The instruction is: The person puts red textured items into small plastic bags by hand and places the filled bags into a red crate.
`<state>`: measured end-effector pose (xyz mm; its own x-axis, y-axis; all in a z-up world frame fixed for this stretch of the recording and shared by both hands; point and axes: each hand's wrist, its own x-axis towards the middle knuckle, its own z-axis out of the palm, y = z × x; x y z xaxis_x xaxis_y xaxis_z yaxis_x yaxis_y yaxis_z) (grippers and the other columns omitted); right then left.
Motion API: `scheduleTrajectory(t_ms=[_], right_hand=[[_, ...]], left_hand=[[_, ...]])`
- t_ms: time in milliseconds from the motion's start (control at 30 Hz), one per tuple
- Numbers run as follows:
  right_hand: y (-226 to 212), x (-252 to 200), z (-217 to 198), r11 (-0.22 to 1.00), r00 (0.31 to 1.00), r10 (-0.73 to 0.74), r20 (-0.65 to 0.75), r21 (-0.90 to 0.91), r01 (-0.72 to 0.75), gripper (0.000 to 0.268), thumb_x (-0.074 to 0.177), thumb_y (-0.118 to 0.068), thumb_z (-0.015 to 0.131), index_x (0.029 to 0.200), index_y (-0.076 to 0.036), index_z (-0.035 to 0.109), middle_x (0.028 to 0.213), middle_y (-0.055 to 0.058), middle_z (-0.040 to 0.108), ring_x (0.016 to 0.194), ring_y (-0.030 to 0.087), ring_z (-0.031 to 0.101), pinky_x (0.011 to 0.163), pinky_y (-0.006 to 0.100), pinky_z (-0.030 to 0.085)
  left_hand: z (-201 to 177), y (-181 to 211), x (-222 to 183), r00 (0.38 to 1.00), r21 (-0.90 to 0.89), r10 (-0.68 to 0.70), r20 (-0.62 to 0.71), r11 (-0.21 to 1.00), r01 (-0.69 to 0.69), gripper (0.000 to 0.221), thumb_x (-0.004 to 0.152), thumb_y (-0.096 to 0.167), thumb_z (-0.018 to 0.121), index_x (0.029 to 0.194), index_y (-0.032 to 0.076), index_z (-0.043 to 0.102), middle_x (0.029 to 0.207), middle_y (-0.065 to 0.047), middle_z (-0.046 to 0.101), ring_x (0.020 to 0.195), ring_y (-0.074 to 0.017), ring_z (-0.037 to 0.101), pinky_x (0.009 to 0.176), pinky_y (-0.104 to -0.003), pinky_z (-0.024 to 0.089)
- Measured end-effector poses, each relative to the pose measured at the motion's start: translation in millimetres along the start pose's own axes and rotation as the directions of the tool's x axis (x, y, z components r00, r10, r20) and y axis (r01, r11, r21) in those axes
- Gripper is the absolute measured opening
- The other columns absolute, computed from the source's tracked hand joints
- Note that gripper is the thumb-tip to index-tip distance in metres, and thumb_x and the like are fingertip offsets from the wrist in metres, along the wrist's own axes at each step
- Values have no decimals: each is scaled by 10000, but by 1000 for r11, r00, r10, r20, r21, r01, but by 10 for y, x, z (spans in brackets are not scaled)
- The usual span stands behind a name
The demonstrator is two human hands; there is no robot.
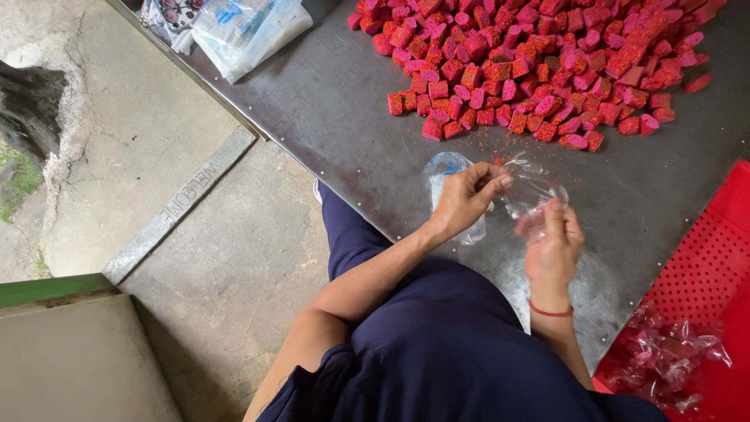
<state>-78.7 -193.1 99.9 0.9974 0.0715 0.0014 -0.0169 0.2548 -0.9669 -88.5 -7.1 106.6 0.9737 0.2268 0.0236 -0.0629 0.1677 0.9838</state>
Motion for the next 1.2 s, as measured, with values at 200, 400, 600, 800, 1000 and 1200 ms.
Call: scheduleTrajectory(t_ms=[200, 400, 600, 800, 1000, 1200], right_hand=[[-308, 31, -189, 998, 996, 0, 88, -68, 6, 166, 1101, -178, 678, 999, -49, 658, 765, -23, 550, 620, 50, 465, 635, 281, 505], [-360, 45, -338, 952, 990, 106, 92, -298, -74, 131, 1019, -139, 718, 1007, -15, 679, 795, -1, 609, 649, 65, 500, 616, 264, 463], [-543, -78, 127, 306, 805, -533, 261, -828, 471, 316, 886, -64, 831, 1103, 88, 659, 1241, 199, 589, 1115, 274, 577, 934, 395, 488], [-201, 106, 71, 941, 945, -253, 208, -175, 290, 45, 992, 37, 652, 1012, -3, 644, 1547, 143, 531, 1312, 163, 565, 1058, 287, 480], [356, 263, -84, 998, 986, 3, 169, -66, 9, 255, 946, 65, 546, 1166, 7, 661, 1395, 7, 574, 1077, 70, 589, 951, 236, 491], [605, 1490, -589, 529, 893, -376, 248, -734, 426, 624, 934, -157, 883, 1463, -144, 552, 1445, 49, 589, 1346, 235, 571, 1159, 400, 479]], left_hand=[[-32, -281, 175, 975, -122, -66, 212, 988, 93, 254, 1010, 208, 683, 1154, 6, 738, 979, -7, 752, 873, -46, 641, 763, -231, 526], [-9, -306, 222, 978, -47, -1, 210, 999, 11, 209, 968, 216, 736, 1046, 25, 769, 894, -12, 773, 830, -51, 684, 752, -231, 565], [201, -407, 199, 979, -368, -15, 205, 926, 91, 149, 913, 201, 775, 949, 65, 723, 891, 17, 745, 834, -52, 679, 741, -220, 564], [137, -497, 91, 906, -412, 4, 422, 892, 188, 141, 996, 195, 752, 1014, 55, 759, 987, -4, 750, 906, -38, 660, 795, -217, 520], [-146, -383, 99, 957, -452, -149, 251, 856, 251, 108, 1015, 175, 701, 1006, 74, 735, 926, 4, 737, 724, -20, 539, 585, -184, 353], [-360, -105, 113, 1000, -375, 1, -31, 927, -12, 93, 1009, 53, 658, 1088, 100, 668, 1012, -41, 713, 764, -66, 591, 653, -209, 461]])
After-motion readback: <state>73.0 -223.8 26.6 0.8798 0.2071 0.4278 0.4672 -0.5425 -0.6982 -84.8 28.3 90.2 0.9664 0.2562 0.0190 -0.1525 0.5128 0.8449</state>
